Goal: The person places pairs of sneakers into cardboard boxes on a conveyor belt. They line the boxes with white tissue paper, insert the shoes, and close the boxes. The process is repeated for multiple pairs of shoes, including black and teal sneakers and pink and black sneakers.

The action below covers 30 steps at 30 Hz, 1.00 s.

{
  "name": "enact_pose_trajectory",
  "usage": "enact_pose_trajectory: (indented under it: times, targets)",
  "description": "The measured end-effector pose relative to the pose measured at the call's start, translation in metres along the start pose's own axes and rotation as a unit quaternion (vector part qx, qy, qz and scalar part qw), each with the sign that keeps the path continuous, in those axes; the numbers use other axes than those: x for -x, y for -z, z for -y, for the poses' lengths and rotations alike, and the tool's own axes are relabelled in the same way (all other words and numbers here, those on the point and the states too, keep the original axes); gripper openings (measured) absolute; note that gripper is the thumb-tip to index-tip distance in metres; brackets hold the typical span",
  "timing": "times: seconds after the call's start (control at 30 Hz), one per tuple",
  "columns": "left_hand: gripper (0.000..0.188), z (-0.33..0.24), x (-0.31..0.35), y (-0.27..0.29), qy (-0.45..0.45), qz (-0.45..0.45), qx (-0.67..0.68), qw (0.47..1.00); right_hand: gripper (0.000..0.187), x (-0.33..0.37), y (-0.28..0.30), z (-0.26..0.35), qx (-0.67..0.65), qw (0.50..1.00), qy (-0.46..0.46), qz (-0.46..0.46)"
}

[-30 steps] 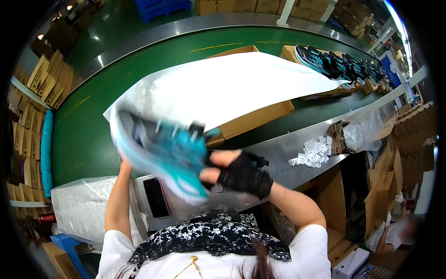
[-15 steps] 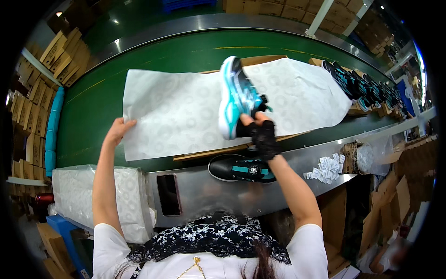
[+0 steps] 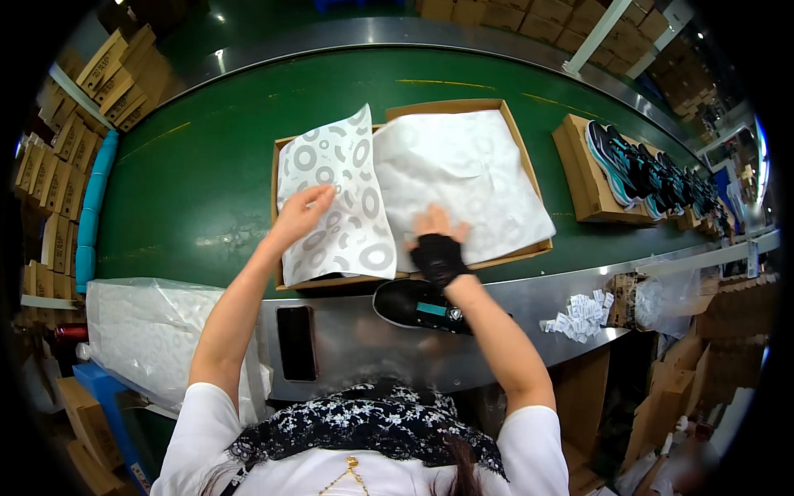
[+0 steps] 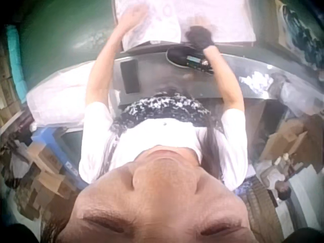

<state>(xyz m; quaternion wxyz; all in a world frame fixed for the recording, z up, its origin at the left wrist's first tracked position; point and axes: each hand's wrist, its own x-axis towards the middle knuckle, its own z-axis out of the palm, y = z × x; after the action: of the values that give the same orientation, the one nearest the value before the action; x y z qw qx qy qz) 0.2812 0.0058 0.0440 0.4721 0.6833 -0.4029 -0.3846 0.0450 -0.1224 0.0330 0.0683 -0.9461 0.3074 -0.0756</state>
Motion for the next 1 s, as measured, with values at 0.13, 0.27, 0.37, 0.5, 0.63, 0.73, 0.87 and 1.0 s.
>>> enact_pose_trajectory:
  times: [0.13, 0.27, 0.37, 0.5, 0.63, 0.73, 0.87, 1.0]
  targets:
    - [0.066, 0.009, 0.023, -0.057, -0.155, -0.027, -0.418, 0.895, 0.049, 0.051, 0.034, -0.095, -0.149, 0.978, -0.111, 0.098]
    - [0.071, 0.030, 0.016, -0.051, -0.017, 0.038, -0.620, 0.784, 0.028, 0.095, 0.078, -0.051, -0.110, 0.968, 0.046, -0.220]
    - [0.073, 0.025, 0.011, -0.056, 0.023, -0.003, -0.638, 0.770, 0.026, 0.141, 0.074, -0.047, -0.092, 0.981, 0.019, -0.168]
    - [0.068, 0.002, 0.025, -0.073, -0.112, -0.056, -0.411, 0.903, 0.029, 0.175, 0.038, -0.063, 0.005, 0.999, 0.007, 0.044]
    - [0.078, -0.032, 0.093, -0.099, -0.239, 0.076, -0.231, 0.940, 0.026, 0.147, 0.062, -0.033, -0.019, 0.993, 0.109, -0.040]
    - [0.092, -0.044, 0.126, -0.114, -0.205, 0.110, -0.284, 0.930, 0.022, 0.115, 0.110, 0.007, -0.075, 0.977, 0.189, -0.066]
    - [0.078, -0.069, 0.128, -0.095, -0.057, 0.021, -0.085, 0.994, 0.020, 0.086, 0.148, 0.049, -0.009, 0.945, 0.300, -0.130]
    - [0.074, -0.071, 0.140, -0.061, -0.014, -0.099, 0.018, 0.995, 0.015, 0.077, 0.185, 0.064, -0.149, 0.886, 0.316, -0.305]
